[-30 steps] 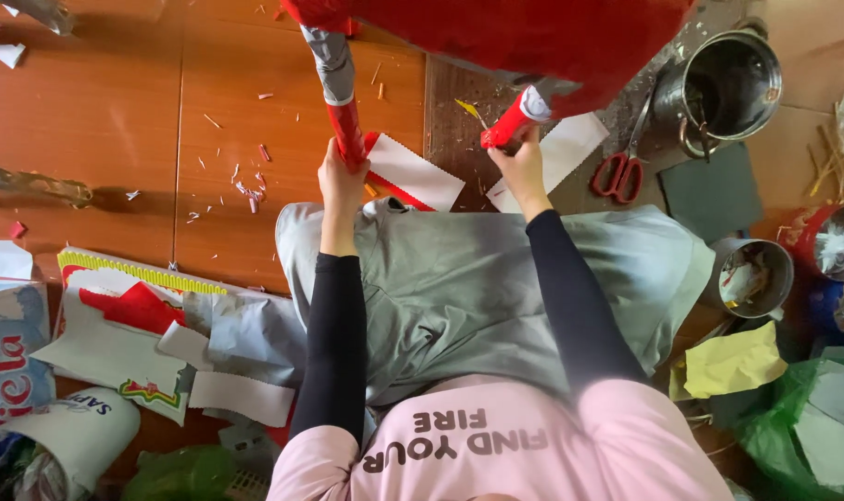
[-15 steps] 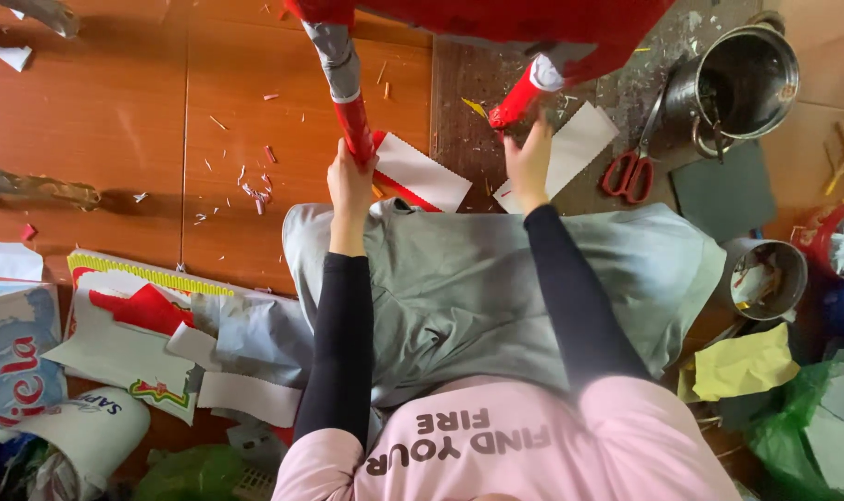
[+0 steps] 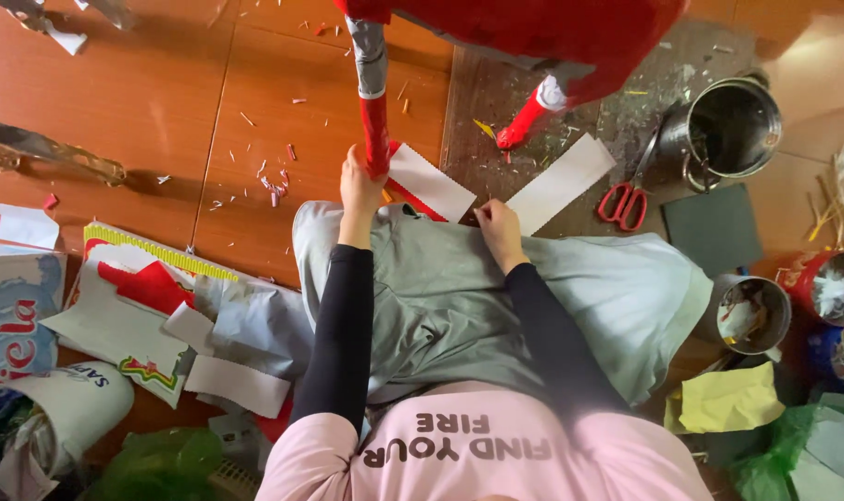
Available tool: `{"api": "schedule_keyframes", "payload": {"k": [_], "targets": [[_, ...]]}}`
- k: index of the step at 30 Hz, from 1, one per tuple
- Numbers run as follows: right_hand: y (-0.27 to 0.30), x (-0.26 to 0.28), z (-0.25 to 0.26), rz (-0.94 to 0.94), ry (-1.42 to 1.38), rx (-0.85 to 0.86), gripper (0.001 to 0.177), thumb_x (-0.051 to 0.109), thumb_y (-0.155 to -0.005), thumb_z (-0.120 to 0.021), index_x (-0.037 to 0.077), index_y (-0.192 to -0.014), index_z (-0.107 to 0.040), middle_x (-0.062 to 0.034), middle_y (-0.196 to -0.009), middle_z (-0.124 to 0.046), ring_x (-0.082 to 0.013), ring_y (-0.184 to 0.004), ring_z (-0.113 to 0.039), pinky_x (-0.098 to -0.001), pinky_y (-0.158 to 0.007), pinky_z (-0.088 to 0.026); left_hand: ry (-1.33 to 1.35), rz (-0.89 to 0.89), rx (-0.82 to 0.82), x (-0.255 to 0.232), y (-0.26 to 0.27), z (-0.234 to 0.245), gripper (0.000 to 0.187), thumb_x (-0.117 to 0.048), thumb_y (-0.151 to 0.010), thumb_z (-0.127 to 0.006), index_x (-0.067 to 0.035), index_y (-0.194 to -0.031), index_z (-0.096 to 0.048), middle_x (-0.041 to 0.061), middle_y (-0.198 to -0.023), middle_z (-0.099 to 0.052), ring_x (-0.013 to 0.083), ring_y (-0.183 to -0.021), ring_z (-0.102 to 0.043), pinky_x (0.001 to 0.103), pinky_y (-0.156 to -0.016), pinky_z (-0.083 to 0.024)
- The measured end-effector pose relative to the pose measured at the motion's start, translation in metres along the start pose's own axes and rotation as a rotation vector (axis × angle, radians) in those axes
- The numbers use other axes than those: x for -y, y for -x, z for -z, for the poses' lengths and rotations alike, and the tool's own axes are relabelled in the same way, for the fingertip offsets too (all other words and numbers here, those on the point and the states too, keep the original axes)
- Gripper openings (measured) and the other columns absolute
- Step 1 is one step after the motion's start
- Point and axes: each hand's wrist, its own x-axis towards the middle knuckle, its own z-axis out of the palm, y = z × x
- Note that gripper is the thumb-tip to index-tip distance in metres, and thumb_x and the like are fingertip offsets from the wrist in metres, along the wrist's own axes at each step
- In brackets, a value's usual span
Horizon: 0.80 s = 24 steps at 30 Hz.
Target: Applying paper strips and adhesive to a horse-shaped figurine to build its form.
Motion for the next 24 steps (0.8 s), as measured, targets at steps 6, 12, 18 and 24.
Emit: {"api": "schedule_keyframes", "payload": {"k": [6,12,18,24], "targets": [[0.003,-0.008,-0.007,0.011,0.175,-0.052,0.031,0.026,-0.101,-0.068,0.003,-0.081,-0.061,-0.0212,-0.072,-0.065,-0.0440,-0.071,-0.063,-0.0534,-0.061,-0.047,-0.104,0.166,-0.123,-0.017,0.011,0.017,0.033,-0.018,-0.079,-0.083,-0.002,-0.102,-0.064,0.017,-0.093,-0.073,0.0360,-0.085,-0.071,0.043,-0.073,-0.056],[-0.009,0.011,0.051,-0.077,0.027,-0.004,0.021,0.017,-0.101,-0.055,0.005,-0.085,-0.060,-0.0196,-0.072,-0.065,-0.0411,-0.069,-0.065,-0.0518,-0.061,-0.048,0.135,0.172,0.198,-0.090,0.017,0.014,0.016,-0.019,-0.089,-0.075,-0.003,-0.087,-0.070,0.016,-0.076,-0.072,0.0314,-0.071,-0.074,0.041,-0.067,-0.056],[-0.039,-0.045,0.166,0.080,0.208,-0.110,0.035,-0.003,-0.097,-0.048,-0.001,-0.128,-0.062,-0.0289,-0.117,-0.065,-0.0483,-0.110,-0.059,-0.0549,-0.090,-0.048,0.128,-0.177,0.391,-0.069,0.047,-0.070,0.014,-0.012,-0.087,-0.066,-0.003,-0.095,-0.071,0.019,-0.088,-0.072,0.0380,-0.082,-0.069,0.048,-0.072,-0.053],[-0.055,-0.134,0.295,-0.047,0.852,-0.257,0.036,0.008,-0.097,-0.061,0.001,-0.133,-0.064,-0.0310,-0.141,-0.057,-0.0509,-0.126,-0.053,-0.0582,-0.105,-0.044,0.006,-0.227,0.628,-0.082,0.074,-0.085,0.011,-0.014,-0.085,-0.070,-0.003,-0.084,-0.068,0.019,-0.085,-0.069,0.0402,-0.083,-0.067,0.051,-0.072,-0.052]]}}
